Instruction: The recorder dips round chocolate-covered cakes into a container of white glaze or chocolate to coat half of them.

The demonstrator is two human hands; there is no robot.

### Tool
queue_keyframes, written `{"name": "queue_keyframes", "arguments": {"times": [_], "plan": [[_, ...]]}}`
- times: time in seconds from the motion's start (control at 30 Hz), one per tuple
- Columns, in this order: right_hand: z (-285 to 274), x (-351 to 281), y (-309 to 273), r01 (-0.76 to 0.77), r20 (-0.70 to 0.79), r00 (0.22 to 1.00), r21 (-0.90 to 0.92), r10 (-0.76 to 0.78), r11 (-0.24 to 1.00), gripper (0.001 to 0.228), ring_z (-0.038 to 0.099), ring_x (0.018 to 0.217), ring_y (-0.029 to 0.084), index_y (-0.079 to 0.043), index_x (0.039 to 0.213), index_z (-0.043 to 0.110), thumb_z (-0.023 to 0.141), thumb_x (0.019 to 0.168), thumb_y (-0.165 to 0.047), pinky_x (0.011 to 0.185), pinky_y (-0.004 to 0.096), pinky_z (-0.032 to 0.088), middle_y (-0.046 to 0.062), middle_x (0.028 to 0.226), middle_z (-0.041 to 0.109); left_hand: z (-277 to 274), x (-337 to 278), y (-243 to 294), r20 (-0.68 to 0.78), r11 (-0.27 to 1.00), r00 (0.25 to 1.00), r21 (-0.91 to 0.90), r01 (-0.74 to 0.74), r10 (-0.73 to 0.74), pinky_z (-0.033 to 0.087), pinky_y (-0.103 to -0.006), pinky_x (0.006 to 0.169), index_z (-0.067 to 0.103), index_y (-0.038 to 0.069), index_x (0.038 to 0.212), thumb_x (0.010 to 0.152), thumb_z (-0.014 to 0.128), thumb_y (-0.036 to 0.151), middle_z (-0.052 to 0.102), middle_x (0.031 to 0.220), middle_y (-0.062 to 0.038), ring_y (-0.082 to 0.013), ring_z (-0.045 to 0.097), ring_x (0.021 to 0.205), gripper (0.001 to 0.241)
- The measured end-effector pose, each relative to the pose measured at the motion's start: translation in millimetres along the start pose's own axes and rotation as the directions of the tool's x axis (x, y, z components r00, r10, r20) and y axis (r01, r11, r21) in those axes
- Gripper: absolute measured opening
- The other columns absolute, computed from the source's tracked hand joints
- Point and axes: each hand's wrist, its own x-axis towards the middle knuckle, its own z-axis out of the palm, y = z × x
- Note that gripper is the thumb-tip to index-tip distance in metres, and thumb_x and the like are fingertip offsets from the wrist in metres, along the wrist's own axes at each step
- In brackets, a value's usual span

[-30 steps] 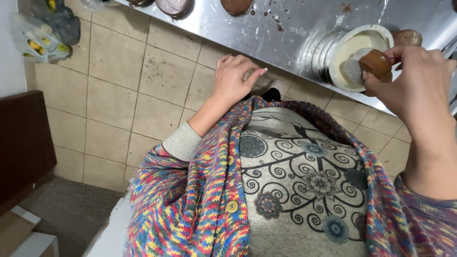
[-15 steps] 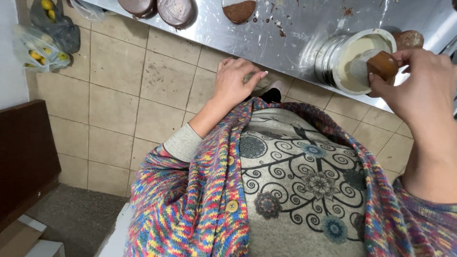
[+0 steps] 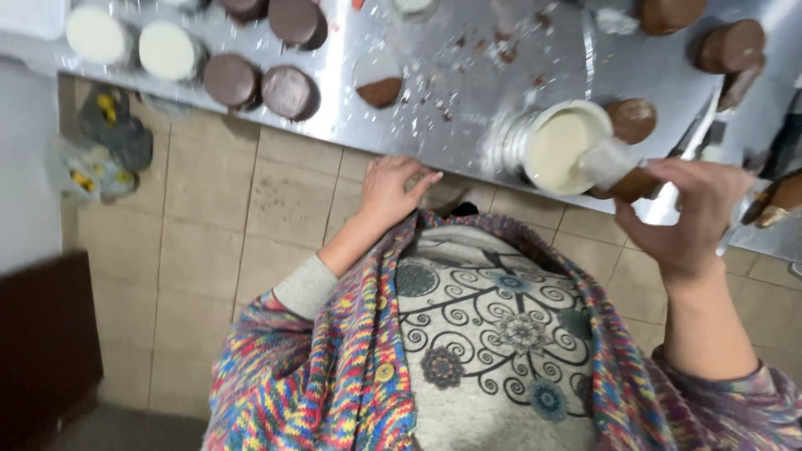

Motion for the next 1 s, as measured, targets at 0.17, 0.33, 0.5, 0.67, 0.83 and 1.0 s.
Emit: {"name": "queue_keyframes", "arguments": {"times": [0.17, 0.33, 0.5, 0.67, 0.83, 1.0], "plan": [[-21, 0, -3, 0.155, -0.077, 0.984, -0.040, -0.158, 0.987, 0.063, 0.061, 0.110, 0.022, -0.015, 0.129, 0.058, 0.096, 0.079, -0.013, 0.098, 0.041, 0.036, -0.001, 0.127, 0.067, -8, 4, 24, 0.042, 0.999, 0.999, -0.032, -0.002, 0.003, 0.048, -0.0442, 0.082, 0.078, 0.014, 0.089, 0.092, 0.074, 0.043, 0.072, 0.092, -0.006, -0.0298, 0.067, 0.092, 0.030], [-30, 10, 4, 0.273, -0.185, 0.942, -0.055, -0.279, 0.960, 0.059, 0.059, 0.107, 0.022, -0.019, 0.121, 0.060, 0.092, 0.071, -0.019, 0.096, 0.043, 0.031, -0.001, 0.119, 0.067, -9, 3, 35, 0.078, 0.999, 0.996, -0.026, 0.036, -0.034, 0.050, -0.0442, 0.079, 0.079, 0.014, 0.091, 0.091, 0.073, 0.043, 0.072, 0.093, -0.007, -0.0311, 0.067, 0.091, 0.029], [-31, 15, 20, 0.272, -0.186, 0.944, -0.034, -0.273, 0.962, 0.059, 0.062, 0.104, 0.022, -0.017, 0.123, 0.060, 0.092, 0.074, -0.024, 0.097, 0.044, 0.031, 0.000, 0.115, 0.070, -9, 2, 37, 0.081, 0.998, 0.995, 0.010, 0.056, -0.057, 0.050, -0.0446, 0.081, 0.080, 0.015, 0.090, 0.091, 0.072, 0.044, 0.073, 0.092, -0.007, -0.0307, 0.067, 0.091, 0.030], [-28, 31, 8, 0.270, -0.138, 0.949, -0.103, -0.283, 0.957, 0.055, 0.066, 0.100, 0.028, -0.010, 0.116, 0.066, 0.093, 0.071, -0.025, 0.099, 0.045, 0.034, 0.007, 0.108, 0.073, -6, -13, 30, 0.027, 0.992, 0.992, 0.039, 0.119, -0.120, 0.050, -0.0439, 0.081, 0.080, 0.015, 0.091, 0.092, 0.070, 0.046, 0.073, 0.095, -0.007, -0.0306, 0.067, 0.093, 0.032], [-1, 19, 22, 0.193, 0.018, 0.981, -0.059, -0.192, 0.979, 0.055, 0.065, 0.108, 0.024, -0.010, 0.125, 0.065, 0.093, 0.080, -0.026, 0.103, 0.041, 0.034, 0.005, 0.114, 0.071, -4, -25, 18, 0.030, 0.991, 0.991, -0.016, 0.129, -0.129, 0.049, -0.0453, 0.083, 0.079, 0.013, 0.093, 0.092, 0.069, 0.045, 0.074, 0.094, -0.006, -0.0287, 0.068, 0.095, 0.033], [12, 40, 25, 0.223, 0.024, 0.975, -0.089, -0.222, 0.971, 0.053, 0.063, 0.108, 0.026, -0.010, 0.123, 0.066, 0.094, 0.081, -0.024, 0.104, 0.040, 0.036, 0.006, 0.118, 0.071, -3, -34, 3, -0.008, 0.991, 0.991, -0.013, 0.135, -0.135, 0.050, -0.0457, 0.084, 0.079, 0.014, 0.095, 0.093, 0.070, 0.045, 0.073, 0.095, -0.007, -0.0297, 0.068, 0.094, 0.033]]}}
